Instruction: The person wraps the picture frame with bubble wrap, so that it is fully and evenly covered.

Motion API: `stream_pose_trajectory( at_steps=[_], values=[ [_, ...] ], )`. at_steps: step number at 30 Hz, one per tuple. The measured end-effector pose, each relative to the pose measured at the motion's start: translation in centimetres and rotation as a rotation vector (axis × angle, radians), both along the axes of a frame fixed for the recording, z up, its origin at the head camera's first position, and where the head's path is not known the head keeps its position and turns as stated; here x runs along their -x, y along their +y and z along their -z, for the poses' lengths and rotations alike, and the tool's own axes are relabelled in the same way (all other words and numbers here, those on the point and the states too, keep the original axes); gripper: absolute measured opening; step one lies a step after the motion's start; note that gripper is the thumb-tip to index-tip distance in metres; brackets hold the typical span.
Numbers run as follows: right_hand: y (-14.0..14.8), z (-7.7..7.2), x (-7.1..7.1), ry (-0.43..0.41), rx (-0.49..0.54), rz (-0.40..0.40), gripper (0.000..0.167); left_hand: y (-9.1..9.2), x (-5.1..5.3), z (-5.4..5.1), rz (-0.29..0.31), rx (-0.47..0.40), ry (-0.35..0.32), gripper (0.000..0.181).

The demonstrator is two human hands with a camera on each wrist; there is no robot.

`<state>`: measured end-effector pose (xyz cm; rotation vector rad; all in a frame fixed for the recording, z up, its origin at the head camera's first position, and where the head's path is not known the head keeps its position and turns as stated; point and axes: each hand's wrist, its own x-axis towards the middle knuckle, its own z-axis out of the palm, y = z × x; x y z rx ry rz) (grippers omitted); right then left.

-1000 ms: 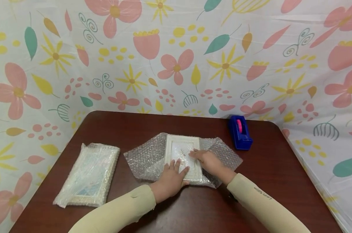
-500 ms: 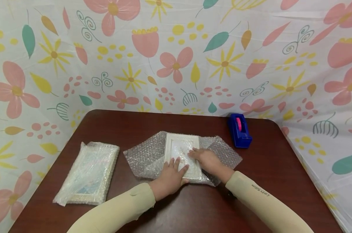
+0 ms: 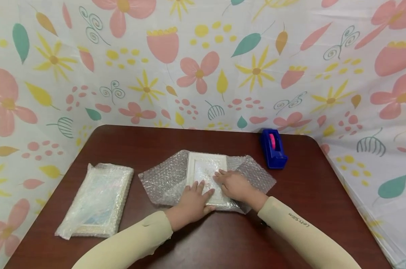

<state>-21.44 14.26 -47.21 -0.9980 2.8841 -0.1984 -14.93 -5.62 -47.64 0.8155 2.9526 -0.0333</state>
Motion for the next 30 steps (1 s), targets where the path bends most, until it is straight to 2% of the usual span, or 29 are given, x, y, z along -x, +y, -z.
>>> stream_pose_trajectory(
  at_steps=[4,8,11,14,17,19,21,25,27,30],
  values=[
    [0.2,0.0,-0.1,-0.07,0.054,0.01,0.049,-0.2,0.2,-0.4,0.011,0.002,0.004,0.065],
    [0.5,0.2,-0.3,-0.077,0.07,0.0,0.05,0.1,0.3,-0.6,-0.01,-0.03,-0.005,0.066],
    [0.5,0.4,-0.3,-0.061,0.089,-0.003,0.048,0.3,0.5,-0.6,-0.032,-0.05,0.058,0.056],
    [0.5,0.3,-0.3,-0.06,0.098,-0.005,0.047,0.5,0.6,-0.5,-0.035,-0.023,0.168,0.048],
    [0.5,0.2,-0.3,-0.061,0.09,-0.008,0.047,0.7,0.8,0.0,-0.026,0.012,0.26,0.051],
    [0.5,0.0,-0.3,-0.066,0.08,-0.005,0.047,0.9,1.2,0.3,-0.025,0.005,0.297,0.056],
    [0.4,0.0,-0.3,-0.061,0.072,-0.003,0.048,1.1,1.6,0.6,-0.042,0.004,0.297,0.061],
    [0.4,0.1,-0.4,-0.043,0.062,0.005,0.049,1.7,2.6,0.7,-0.109,-0.022,0.218,0.074],
    [0.5,0.2,-0.4,-0.037,0.056,0.008,0.049,1.9,2.9,0.6,-0.148,-0.031,0.193,0.078],
    [0.4,0.4,-0.4,-0.032,0.05,0.012,0.048,2.0,2.9,0.5,-0.16,-0.018,0.192,0.078]
  ],
)
